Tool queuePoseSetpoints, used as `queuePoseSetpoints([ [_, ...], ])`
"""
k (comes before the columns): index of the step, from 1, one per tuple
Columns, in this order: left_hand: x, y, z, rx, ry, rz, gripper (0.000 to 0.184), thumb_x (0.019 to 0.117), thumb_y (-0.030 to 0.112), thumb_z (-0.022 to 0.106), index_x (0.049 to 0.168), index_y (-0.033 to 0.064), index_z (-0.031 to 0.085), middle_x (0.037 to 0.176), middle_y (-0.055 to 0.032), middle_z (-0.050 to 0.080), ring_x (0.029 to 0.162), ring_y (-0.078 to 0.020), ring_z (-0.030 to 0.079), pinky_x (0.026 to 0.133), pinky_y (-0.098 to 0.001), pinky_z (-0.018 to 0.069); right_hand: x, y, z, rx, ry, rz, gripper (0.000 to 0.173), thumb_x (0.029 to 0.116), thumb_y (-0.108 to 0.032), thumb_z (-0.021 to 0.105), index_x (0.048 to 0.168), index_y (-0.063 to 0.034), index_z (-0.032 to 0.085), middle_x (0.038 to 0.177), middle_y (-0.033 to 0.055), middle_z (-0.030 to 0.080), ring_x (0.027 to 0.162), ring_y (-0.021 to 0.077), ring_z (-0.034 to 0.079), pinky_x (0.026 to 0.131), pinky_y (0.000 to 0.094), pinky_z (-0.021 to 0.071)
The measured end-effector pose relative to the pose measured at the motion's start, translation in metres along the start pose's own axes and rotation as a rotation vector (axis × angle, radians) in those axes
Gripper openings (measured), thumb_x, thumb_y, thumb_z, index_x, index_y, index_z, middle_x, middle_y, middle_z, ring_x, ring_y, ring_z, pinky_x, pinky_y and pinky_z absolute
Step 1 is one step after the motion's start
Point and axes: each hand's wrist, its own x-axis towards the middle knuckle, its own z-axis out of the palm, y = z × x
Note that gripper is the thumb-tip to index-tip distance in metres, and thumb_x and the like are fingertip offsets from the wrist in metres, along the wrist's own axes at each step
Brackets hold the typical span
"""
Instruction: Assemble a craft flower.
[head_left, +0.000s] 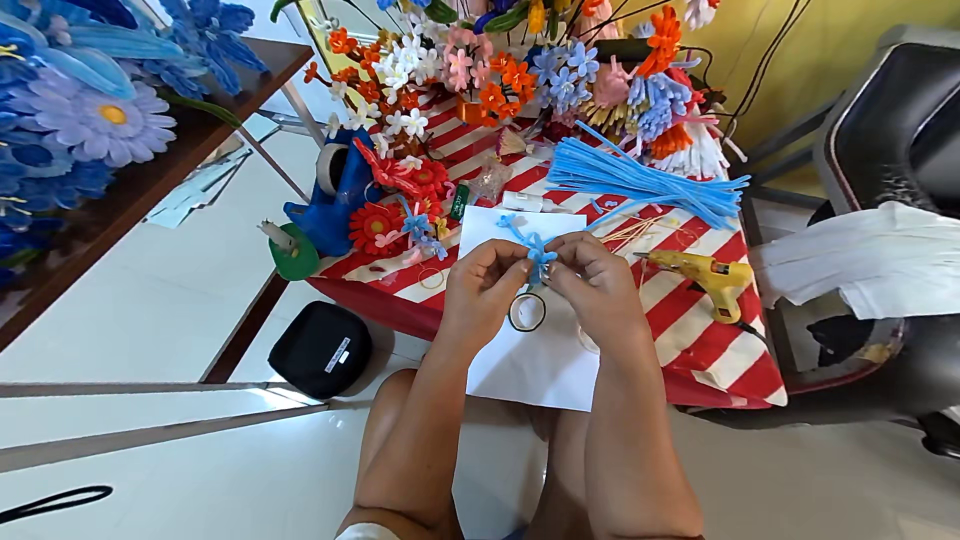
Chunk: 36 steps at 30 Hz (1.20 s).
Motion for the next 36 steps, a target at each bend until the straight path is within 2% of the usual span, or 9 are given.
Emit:
queuePoseSetpoints([
  [3, -0.0004, 0.0005, -0.001, -0.041, -0.031, 0.016, 0.012, 0.097, 0.001, 0.06, 0.106, 0.002, 0.067, 0.09, 0.0021, 0.07, 0.079, -0.0047, 0.068, 0.077, -0.0236, 0.0597, -0.0007, 0.0, -0.0007, 0.025, 0.026, 0.018, 0.011, 0.0901, -0.008, 0.061, 0.08, -0.0071, 0.065, 0.105, 0.0032, 0.065, 0.091, 0.0035, 0.062, 0.074, 0.0182, 0.0527],
  [7, 0.0002, 0.0001, -0.0036, -0.1, -0.11, 0.025, 0.025, 0.0921, -0.001, 0.064, 0.116, 0.0005, 0.066, 0.102, -0.0005, 0.072, 0.09, -0.0071, 0.07, 0.085, -0.0278, 0.0602, -0.001, -0.0003, 0.0002, 0.073, 0.074, 0.014, 0.01, 0.09, -0.006, 0.061, 0.081, -0.0079, 0.065, 0.102, 0.0016, 0.064, 0.085, 0.0029, 0.061, 0.07, 0.0176, 0.0518],
  [15, 0.0002, -0.001, 0.0003, -0.022, -0.022, 0.041, 0.023, 0.0899, -0.005, 0.062, 0.112, -0.0006, 0.066, 0.096, -0.001, 0.071, 0.083, -0.0059, 0.069, 0.079, -0.0251, 0.0601, -0.0022, -0.0018, -0.0021, 0.058, 0.01, 0.002, 0.009, 0.0908, -0.009, 0.062, 0.083, -0.0076, 0.067, 0.104, 0.0016, 0.064, 0.089, 0.0023, 0.062, 0.074, 0.0166, 0.053],
  [18, 0.0002, -0.0032, 0.001, 0.011, 0.008, 0.069, 0.021, 0.0898, -0.006, 0.061, 0.11, -0.0017, 0.065, 0.095, -0.0017, 0.071, 0.082, -0.0057, 0.069, 0.078, -0.025, 0.0604, -0.0021, -0.0006, -0.0032, 0.056, -0.008, -0.005, 0.004, 0.0902, -0.01, 0.063, 0.091, -0.0073, 0.066, 0.102, 0.0015, 0.064, 0.09, 0.0037, 0.063, 0.077, 0.0196, 0.0545],
  [20, 0.0006, -0.0036, 0.0014, 0.025, 0.016, 0.087, 0.022, 0.0891, -0.006, 0.061, 0.11, -0.0023, 0.065, 0.096, -0.0016, 0.071, 0.082, -0.005, 0.069, 0.078, -0.0244, 0.0601, -0.0016, 0.0014, -0.0021, 0.053, -0.011, -0.016, 0.007, 0.0886, -0.009, 0.064, 0.095, -0.0075, 0.065, 0.1, 0.001, 0.065, 0.091, 0.0046, 0.064, 0.079, 0.0216, 0.0558],
  [27, -0.0002, -0.0044, 0.0038, 0.056, 0.023, 0.133, 0.022, 0.0877, -0.007, 0.061, 0.11, -0.0054, 0.065, 0.094, -0.0022, 0.071, 0.081, -0.0035, 0.069, 0.078, -0.0226, 0.0598, -0.0012, 0.002, 0.0032, 0.004, 0.019, -0.085, 0.002, 0.0858, -0.008, 0.066, 0.087, -0.0085, 0.067, 0.103, 0.0012, 0.064, 0.095, 0.0043, 0.063, 0.083, 0.0218, 0.0556],
  [36, -0.0007, -0.0045, 0.0064, 0.076, 0.051, 0.133, 0.021, 0.0871, -0.007, 0.062, 0.108, -0.0041, 0.065, 0.092, -0.0011, 0.071, 0.079, -0.0027, 0.068, 0.077, -0.0217, 0.0595, -0.002, -0.0011, 0.0028, -0.043, 0.035, -0.083, 0.002, 0.083, -0.009, 0.069, 0.082, -0.0097, 0.068, 0.104, 0.0011, 0.064, 0.1, 0.003, 0.062, 0.083, 0.0191, 0.0532],
])
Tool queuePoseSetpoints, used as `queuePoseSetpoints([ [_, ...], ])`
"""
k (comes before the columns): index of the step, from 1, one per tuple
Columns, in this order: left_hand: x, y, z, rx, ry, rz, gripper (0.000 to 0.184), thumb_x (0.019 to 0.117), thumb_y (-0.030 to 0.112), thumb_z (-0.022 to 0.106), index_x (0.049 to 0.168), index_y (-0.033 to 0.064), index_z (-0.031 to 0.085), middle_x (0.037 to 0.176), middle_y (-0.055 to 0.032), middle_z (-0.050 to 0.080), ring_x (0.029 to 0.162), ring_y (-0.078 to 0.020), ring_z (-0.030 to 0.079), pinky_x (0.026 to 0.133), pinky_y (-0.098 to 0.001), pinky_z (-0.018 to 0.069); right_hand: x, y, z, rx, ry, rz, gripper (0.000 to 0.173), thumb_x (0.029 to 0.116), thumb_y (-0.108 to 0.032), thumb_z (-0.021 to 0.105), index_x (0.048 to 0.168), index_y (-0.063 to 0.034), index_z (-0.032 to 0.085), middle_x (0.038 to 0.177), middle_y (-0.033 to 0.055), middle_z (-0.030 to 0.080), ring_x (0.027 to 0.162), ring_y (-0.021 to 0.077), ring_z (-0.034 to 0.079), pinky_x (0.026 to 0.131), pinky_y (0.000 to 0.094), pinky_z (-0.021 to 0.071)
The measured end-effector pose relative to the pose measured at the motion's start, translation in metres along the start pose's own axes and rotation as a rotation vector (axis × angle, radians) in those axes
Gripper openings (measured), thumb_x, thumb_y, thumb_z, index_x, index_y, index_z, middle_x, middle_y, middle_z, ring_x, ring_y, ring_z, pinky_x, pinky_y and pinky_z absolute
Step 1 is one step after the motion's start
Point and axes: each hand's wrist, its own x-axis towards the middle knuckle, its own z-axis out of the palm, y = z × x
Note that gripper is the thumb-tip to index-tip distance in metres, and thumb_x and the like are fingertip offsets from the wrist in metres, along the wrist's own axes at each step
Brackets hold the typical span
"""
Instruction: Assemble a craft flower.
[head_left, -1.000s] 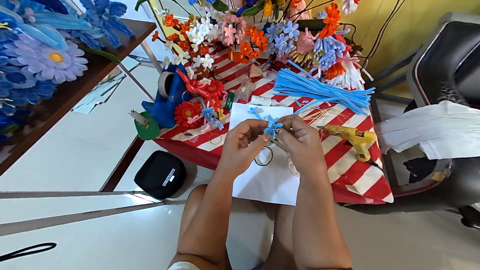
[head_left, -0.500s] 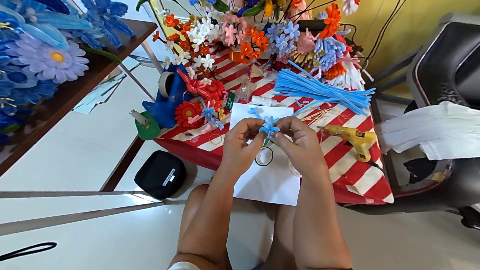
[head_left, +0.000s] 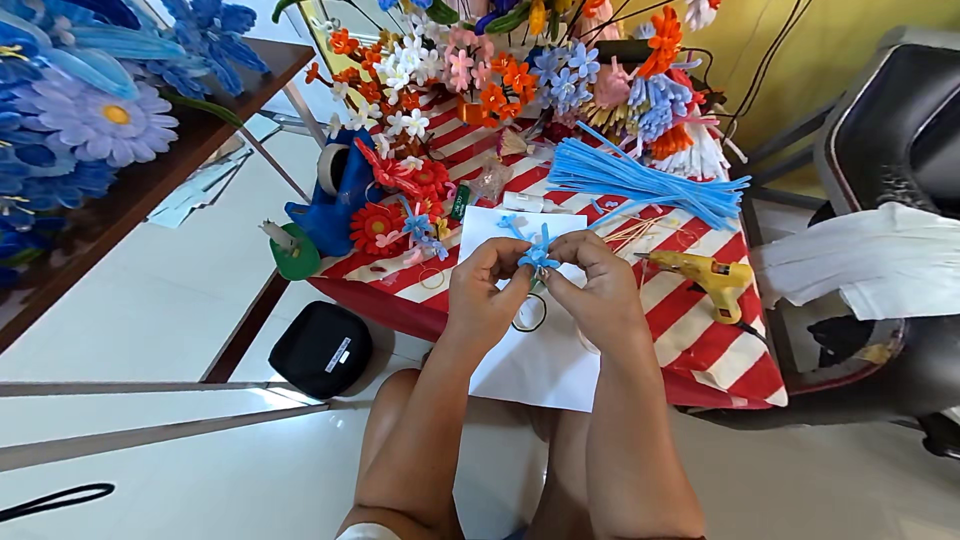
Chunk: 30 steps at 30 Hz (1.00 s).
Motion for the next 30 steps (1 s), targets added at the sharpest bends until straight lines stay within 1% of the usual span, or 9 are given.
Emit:
queuePoseSetpoints([
  [5, -0.0007, 0.0005, 0.0019, -0.002, 0.011, -0.01, 0.021, 0.0864, -0.008, 0.063, 0.107, -0.004, 0.065, 0.089, -0.0004, 0.071, 0.077, -0.0021, 0.068, 0.075, -0.0208, 0.0591, -0.0001, -0.0006, 0.0012, 0.003, 0.016, -0.004, 0.002, 0.0833, -0.007, 0.068, 0.082, -0.0068, 0.07, 0.105, 0.002, 0.064, 0.1, 0.003, 0.061, 0.084, 0.0182, 0.0529],
  [8, -0.0013, 0.0004, 0.0036, -0.007, 0.021, 0.009, 0.021, 0.0864, -0.008, 0.062, 0.107, -0.0041, 0.065, 0.088, 0.0003, 0.071, 0.077, -0.0018, 0.068, 0.075, -0.0208, 0.0592, -0.001, -0.0034, 0.0029, -0.013, 0.034, 0.01, 0.004, 0.0836, -0.007, 0.068, 0.08, -0.0075, 0.07, 0.104, 0.0012, 0.064, 0.101, 0.0028, 0.06, 0.084, 0.018, 0.0519],
  [12, -0.0021, 0.0001, 0.0055, 0.027, 0.031, 0.041, 0.029, 0.0868, -0.007, 0.061, 0.115, -0.0066, 0.064, 0.087, 0.0005, 0.07, 0.075, -0.0009, 0.066, 0.073, -0.0202, 0.0579, -0.0019, -0.0037, 0.0054, -0.04, 0.05, -0.004, 0.006, 0.0835, -0.009, 0.067, 0.079, -0.0078, 0.07, 0.104, 0.0014, 0.063, 0.101, 0.0048, 0.059, 0.083, 0.0199, 0.0506],
  [14, -0.003, 0.0063, 0.0088, 0.03, 0.075, 0.015, 0.032, 0.0864, -0.005, 0.062, 0.118, -0.0095, 0.063, 0.088, -0.0019, 0.069, 0.074, -0.0021, 0.065, 0.073, -0.0213, 0.0573, -0.0023, -0.0046, 0.0059, -0.046, 0.049, -0.008, 0.006, 0.0835, -0.01, 0.067, 0.079, -0.0079, 0.07, 0.105, 0.0013, 0.062, 0.102, 0.0054, 0.058, 0.084, 0.0207, 0.0504],
  [17, -0.0033, 0.0025, 0.0075, 0.007, 0.051, 0.04, 0.033, 0.0868, -0.007, 0.061, 0.12, -0.0077, 0.064, 0.088, -0.0003, 0.07, 0.077, -0.0017, 0.066, 0.075, -0.0213, 0.0579, -0.0028, -0.0052, 0.0065, -0.037, 0.06, -0.047, 0.006, 0.0825, -0.008, 0.066, 0.077, -0.0078, 0.07, 0.103, 0.0012, 0.062, 0.101, 0.0046, 0.058, 0.084, 0.0186, 0.0499],
  [21, -0.0042, 0.0012, 0.0069, -0.041, 0.034, 0.004, 0.028, 0.0869, -0.009, 0.059, 0.113, -0.0071, 0.068, 0.093, -0.0015, 0.072, 0.081, -0.0016, 0.068, 0.079, -0.0212, 0.0588, -0.0034, -0.004, 0.0066, -0.029, 0.068, -0.072, 0.006, 0.0827, -0.007, 0.066, 0.078, -0.0076, 0.071, 0.103, 0.0012, 0.062, 0.101, 0.0046, 0.058, 0.083, 0.0178, 0.0499],
  [23, -0.0042, 0.0021, 0.0072, -0.07, 0.038, -0.027, 0.021, 0.0873, -0.009, 0.059, 0.105, -0.0054, 0.071, 0.09, -0.0008, 0.071, 0.079, -0.0019, 0.068, 0.078, -0.021, 0.059, -0.0033, -0.0035, 0.0063, -0.038, 0.07, -0.077, 0.007, 0.0829, -0.007, 0.066, 0.078, -0.0076, 0.071, 0.103, 0.0013, 0.062, 0.101, 0.0047, 0.058, 0.083, 0.0179, 0.0496],
  [25, -0.0041, 0.0028, 0.0073, -0.075, 0.037, -0.053, 0.018, 0.0873, -0.008, 0.06, 0.101, -0.0037, 0.071, 0.088, 0.0003, 0.07, 0.077, -0.0016, 0.067, 0.077, -0.0202, 0.0586, -0.0032, -0.0037, 0.0061, -0.042, 0.072, -0.076, 0.006, 0.0828, -0.007, 0.067, 0.078, -0.0072, 0.071, 0.103, 0.0013, 0.061, 0.102, 0.005, 0.057, 0.084, 0.018, 0.0493],
  [30, -0.0036, 0.0029, 0.0066, -0.073, 0.033, -0.075, 0.016, 0.0877, -0.007, 0.059, 0.097, -0.0022, 0.071, 0.085, 0.0014, 0.069, 0.075, -0.0007, 0.066, 0.075, -0.0191, 0.0578, -0.0031, -0.0031, 0.0068, -0.047, 0.071, -0.077, 0.007, 0.0835, -0.007, 0.066, 0.078, -0.0075, 0.07, 0.103, 0.0011, 0.061, 0.102, 0.0055, 0.057, 0.084, 0.0185, 0.0492],
])
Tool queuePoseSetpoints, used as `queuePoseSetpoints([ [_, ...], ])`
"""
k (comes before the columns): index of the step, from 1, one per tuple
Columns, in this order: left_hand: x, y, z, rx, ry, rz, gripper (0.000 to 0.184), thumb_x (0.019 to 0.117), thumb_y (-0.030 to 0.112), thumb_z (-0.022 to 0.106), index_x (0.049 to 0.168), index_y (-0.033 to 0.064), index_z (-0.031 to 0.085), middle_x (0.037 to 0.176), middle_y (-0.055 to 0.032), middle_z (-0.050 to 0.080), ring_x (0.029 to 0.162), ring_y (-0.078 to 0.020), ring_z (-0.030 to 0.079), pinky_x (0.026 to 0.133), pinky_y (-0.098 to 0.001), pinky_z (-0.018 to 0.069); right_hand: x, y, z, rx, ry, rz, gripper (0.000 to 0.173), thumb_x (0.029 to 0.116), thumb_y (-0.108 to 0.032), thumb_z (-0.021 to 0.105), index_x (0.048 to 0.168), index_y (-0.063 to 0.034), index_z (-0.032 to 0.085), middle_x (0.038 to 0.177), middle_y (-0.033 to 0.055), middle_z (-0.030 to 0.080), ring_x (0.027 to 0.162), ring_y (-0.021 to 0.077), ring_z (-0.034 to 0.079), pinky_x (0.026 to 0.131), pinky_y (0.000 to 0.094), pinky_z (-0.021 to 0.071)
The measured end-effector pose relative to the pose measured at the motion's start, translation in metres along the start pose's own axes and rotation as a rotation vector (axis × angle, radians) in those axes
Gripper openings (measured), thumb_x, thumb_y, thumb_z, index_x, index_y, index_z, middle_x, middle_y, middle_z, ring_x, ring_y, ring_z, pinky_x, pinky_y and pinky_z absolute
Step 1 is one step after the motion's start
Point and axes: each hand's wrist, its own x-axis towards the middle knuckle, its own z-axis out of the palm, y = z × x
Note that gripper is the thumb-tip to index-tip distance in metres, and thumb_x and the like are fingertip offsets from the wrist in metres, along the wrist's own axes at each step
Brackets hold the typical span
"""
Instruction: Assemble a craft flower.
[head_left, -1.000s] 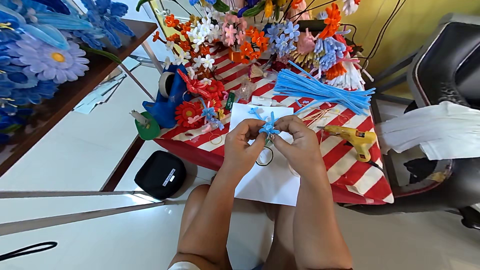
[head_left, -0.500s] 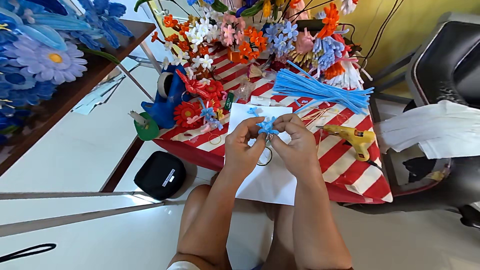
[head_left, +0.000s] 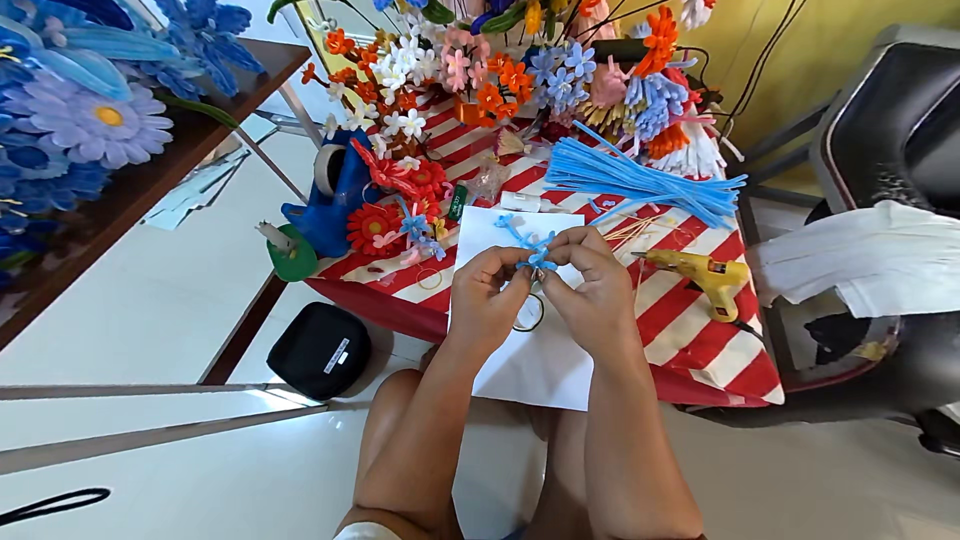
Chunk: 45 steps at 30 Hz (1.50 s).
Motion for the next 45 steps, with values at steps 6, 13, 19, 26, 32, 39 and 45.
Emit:
queuePoseSetpoints([
  [6, 0.001, -0.001, -0.002, 0.019, -0.016, 0.022, 0.016, 0.0873, -0.007, 0.059, 0.095, -0.002, 0.072, 0.085, 0.0011, 0.068, 0.076, -0.0005, 0.065, 0.074, -0.0186, 0.0576, 0.0, 0.0, 0.001, -0.022, -0.009, 0.017, 0.007, 0.0841, -0.008, 0.066, 0.079, -0.008, 0.07, 0.103, 0.0009, 0.061, 0.102, 0.0059, 0.057, 0.084, 0.0193, 0.0492],
  [13, 0.001, -0.004, -0.003, 0.067, -0.022, 0.043, 0.015, 0.0879, -0.005, 0.059, 0.095, -0.0024, 0.072, 0.086, -0.0001, 0.068, 0.076, -0.0008, 0.064, 0.073, -0.0184, 0.057, 0.001, 0.002, 0.001, -0.034, -0.021, 0.006, 0.007, 0.0843, -0.007, 0.065, 0.079, -0.0071, 0.07, 0.103, 0.0018, 0.061, 0.103, 0.0072, 0.057, 0.085, 0.0209, 0.0488],
  [19, 0.003, -0.001, -0.004, 0.05, -0.011, -0.028, 0.016, 0.0899, -0.005, 0.063, 0.101, -0.0023, 0.073, 0.088, -0.0013, 0.069, 0.077, -0.0034, 0.067, 0.075, -0.0207, 0.0587, 0.003, 0.005, 0.001, -0.029, -0.012, 0.056, 0.005, 0.0848, -0.008, 0.069, 0.082, -0.0056, 0.073, 0.103, 0.0034, 0.063, 0.101, 0.0086, 0.058, 0.084, 0.0232, 0.0495],
  [26, 0.009, -0.002, -0.014, 0.166, 0.016, -0.02, 0.017, 0.0891, -0.003, 0.067, 0.106, -0.0027, 0.068, 0.083, 0.0003, 0.07, 0.071, -0.0023, 0.067, 0.07, -0.0208, 0.0593, 0.006, 0.009, -0.003, 0.149, -0.112, 0.187, 0.004, 0.0899, -0.007, 0.069, 0.092, -0.0049, 0.073, 0.1, 0.0026, 0.064, 0.09, 0.0053, 0.063, 0.079, 0.0206, 0.056],
  [32, 0.012, 0.004, -0.018, 0.045, -0.008, -0.192, 0.02, 0.0879, -0.007, 0.066, 0.107, -0.0014, 0.065, 0.08, -0.0016, 0.07, 0.069, -0.0079, 0.069, 0.069, -0.0244, 0.061, 0.006, 0.009, -0.012, 0.214, 0.011, 0.128, 0.015, 0.0911, -0.002, 0.054, 0.104, -0.0065, 0.062, 0.095, -0.0023, 0.064, 0.086, 0.0025, 0.062, 0.077, 0.0206, 0.0532],
  [39, 0.011, 0.009, -0.017, -0.086, -0.038, -0.266, 0.022, 0.0897, -0.008, 0.062, 0.111, -0.0004, 0.063, 0.077, -0.0001, 0.069, 0.068, -0.008, 0.069, 0.068, -0.0241, 0.0613, 0.006, 0.016, -0.015, 0.36, 0.072, -0.061, 0.028, 0.0995, -0.006, 0.04, 0.098, -0.0156, 0.066, 0.093, -0.0081, 0.066, 0.09, 0.0036, 0.064, 0.083, 0.0256, 0.0549],
  [45, 0.012, 0.011, -0.019, -0.19, -0.044, -0.315, 0.023, 0.0904, -0.01, 0.06, 0.11, 0.0007, 0.064, 0.077, -0.0008, 0.07, 0.068, -0.0083, 0.069, 0.069, -0.0243, 0.0611, 0.006, 0.004, -0.019, 0.836, 0.092, -0.016, 0.035, 0.1049, -0.023, 0.037, 0.077, -0.0259, 0.058, 0.06, -0.0122, 0.047, 0.055, 0.0021, 0.048, 0.063, 0.0224, 0.0487],
])
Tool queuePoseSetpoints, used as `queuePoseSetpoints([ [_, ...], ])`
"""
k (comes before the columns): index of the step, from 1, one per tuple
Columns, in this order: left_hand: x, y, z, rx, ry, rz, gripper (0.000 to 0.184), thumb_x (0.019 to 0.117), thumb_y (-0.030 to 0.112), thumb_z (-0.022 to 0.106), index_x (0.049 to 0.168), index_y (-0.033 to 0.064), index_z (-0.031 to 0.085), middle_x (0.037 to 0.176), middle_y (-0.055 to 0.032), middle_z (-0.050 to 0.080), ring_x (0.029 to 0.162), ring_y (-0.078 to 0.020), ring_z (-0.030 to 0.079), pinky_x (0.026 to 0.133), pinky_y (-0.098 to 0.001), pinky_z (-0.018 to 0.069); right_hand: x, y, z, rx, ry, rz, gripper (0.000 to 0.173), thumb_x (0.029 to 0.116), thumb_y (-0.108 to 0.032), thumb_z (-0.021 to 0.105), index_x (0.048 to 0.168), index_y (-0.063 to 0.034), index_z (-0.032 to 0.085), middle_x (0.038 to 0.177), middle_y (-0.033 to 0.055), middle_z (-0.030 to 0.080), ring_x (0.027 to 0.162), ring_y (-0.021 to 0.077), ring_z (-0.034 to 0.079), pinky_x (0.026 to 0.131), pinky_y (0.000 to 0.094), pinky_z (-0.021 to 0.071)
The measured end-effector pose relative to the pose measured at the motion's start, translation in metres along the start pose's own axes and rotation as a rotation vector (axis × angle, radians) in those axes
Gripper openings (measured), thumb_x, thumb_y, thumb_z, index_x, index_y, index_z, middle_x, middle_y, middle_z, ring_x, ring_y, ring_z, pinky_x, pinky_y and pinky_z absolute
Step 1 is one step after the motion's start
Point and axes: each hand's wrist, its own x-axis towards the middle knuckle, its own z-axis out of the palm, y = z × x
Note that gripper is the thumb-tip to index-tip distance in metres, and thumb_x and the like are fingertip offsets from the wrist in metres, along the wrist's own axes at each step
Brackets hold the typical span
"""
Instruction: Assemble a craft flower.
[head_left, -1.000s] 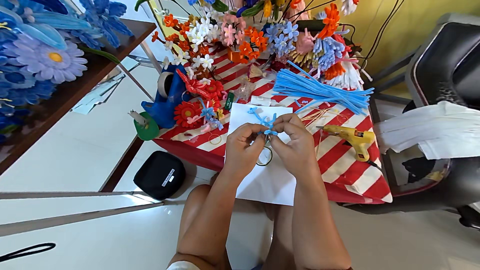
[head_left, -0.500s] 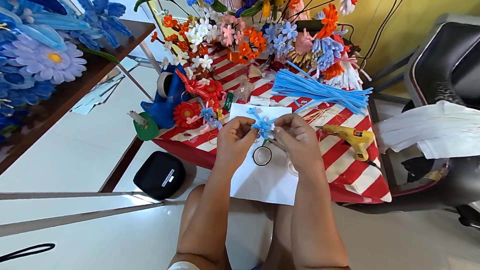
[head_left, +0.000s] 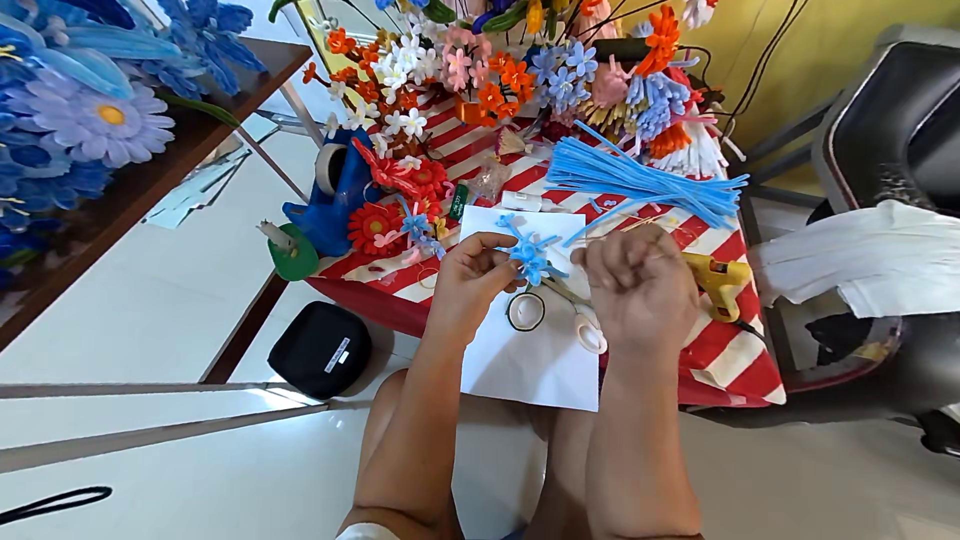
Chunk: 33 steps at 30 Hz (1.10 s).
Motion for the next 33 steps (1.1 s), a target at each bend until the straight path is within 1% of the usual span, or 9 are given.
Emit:
queuePoseSetpoints([
  [3, 0.001, -0.001, -0.003, -0.062, -0.004, -0.014, 0.023, 0.0908, -0.01, 0.058, 0.111, 0.0013, 0.065, 0.078, -0.0022, 0.07, 0.068, -0.0091, 0.07, 0.069, -0.0244, 0.061, -0.005, -0.017, -0.004, 0.412, -0.056, 0.047, 0.023, 0.1063, -0.029, 0.05, 0.09, -0.0216, 0.065, 0.053, -0.0133, 0.043, 0.043, -0.0025, 0.042, 0.044, 0.0147, 0.0378],
  [6, 0.001, -0.001, -0.008, -0.196, -0.033, -0.046, 0.024, 0.0917, -0.008, 0.056, 0.11, 0.0045, 0.067, 0.078, -0.0023, 0.07, 0.068, -0.0085, 0.069, 0.069, -0.0236, 0.0604, -0.008, -0.031, -0.014, 0.626, -0.098, 0.025, 0.018, 0.1051, -0.025, 0.054, 0.101, -0.0153, 0.068, 0.053, -0.0108, 0.049, 0.044, -0.0022, 0.047, 0.044, 0.0131, 0.0389],
  [11, 0.005, -0.008, -0.017, -0.501, -0.169, -0.07, 0.019, 0.0962, 0.003, 0.061, 0.106, 0.0113, 0.074, 0.086, -0.0054, 0.073, 0.071, -0.0074, 0.069, 0.069, -0.021, 0.0591, -0.007, -0.037, -0.029, 0.727, -0.143, 0.002, 0.018, 0.1032, -0.02, 0.055, 0.099, -0.01, 0.07, 0.054, -0.0071, 0.052, 0.045, 0.0001, 0.051, 0.045, 0.0144, 0.0412],
  [15, 0.005, -0.008, -0.016, -0.523, -0.159, -0.056, 0.017, 0.0963, 0.003, 0.062, 0.105, 0.0098, 0.075, 0.088, -0.0065, 0.074, 0.072, -0.008, 0.07, 0.069, -0.0212, 0.0593, -0.005, -0.035, -0.031, 0.262, -0.067, -0.036, 0.016, 0.104, -0.028, 0.057, 0.101, -0.0212, 0.072, 0.054, -0.0127, 0.05, 0.045, -0.0022, 0.047, 0.047, 0.0152, 0.0433],
  [17, 0.004, -0.006, -0.012, -0.36, -0.043, 0.011, 0.021, 0.0944, -0.003, 0.059, 0.106, 0.0081, 0.072, 0.084, -0.0051, 0.073, 0.07, -0.0082, 0.07, 0.069, -0.0223, 0.0598, -0.002, -0.031, -0.028, -0.162, -0.014, -0.072, 0.015, 0.1036, -0.027, 0.06, 0.116, -0.03, 0.068, 0.069, -0.0119, 0.064, 0.056, 0.0, 0.059, 0.056, 0.0177, 0.054],
  [19, 0.004, -0.007, -0.008, -0.134, 0.064, 0.102, 0.024, 0.0913, -0.007, 0.061, 0.109, 0.0066, 0.069, 0.085, -0.0022, 0.073, 0.072, -0.0084, 0.07, 0.07, -0.024, 0.0604, -0.002, -0.026, -0.024, -0.468, -0.041, -0.049, 0.031, 0.1007, -0.011, 0.06, 0.129, -0.023, 0.059, 0.093, -0.0094, 0.075, 0.068, 0.0012, 0.067, 0.061, 0.0188, 0.0575],
  [20, 0.004, -0.008, -0.007, -0.043, 0.097, 0.144, 0.024, 0.0904, -0.007, 0.063, 0.11, 0.0059, 0.068, 0.088, -0.0011, 0.073, 0.073, -0.0083, 0.07, 0.071, -0.0247, 0.0607, -0.003, -0.023, -0.021, -0.558, -0.064, -0.003, 0.033, 0.0975, -0.005, 0.061, 0.129, -0.0153, 0.058, 0.094, -0.0077, 0.075, 0.069, 0.0017, 0.068, 0.061, 0.0198, 0.0576],
  [23, 0.004, -0.011, -0.006, 0.133, 0.131, 0.246, 0.025, 0.0889, -0.005, 0.067, 0.112, 0.0047, 0.066, 0.091, 0.0012, 0.072, 0.077, -0.0067, 0.069, 0.072, -0.0246, 0.0605, -0.004, -0.014, -0.01, -0.681, -0.175, 0.164, 0.022, 0.0931, -0.005, 0.066, 0.114, -0.0004, 0.065, 0.083, -0.0031, 0.072, 0.068, 0.0014, 0.066, 0.062, 0.0185, 0.0567],
  [33, -0.001, -0.009, -0.008, 0.235, 0.074, 0.311, 0.026, 0.0894, -0.003, 0.067, 0.115, 0.0011, 0.065, 0.09, 0.0014, 0.071, 0.077, -0.005, 0.069, 0.073, -0.0234, 0.0598, -0.004, 0.01, 0.016, -0.633, -0.092, 0.273, 0.033, 0.0878, -0.001, 0.07, 0.118, -0.0047, 0.058, 0.089, 0.0009, 0.07, 0.075, 0.0055, 0.068, 0.069, 0.0199, 0.0577],
])
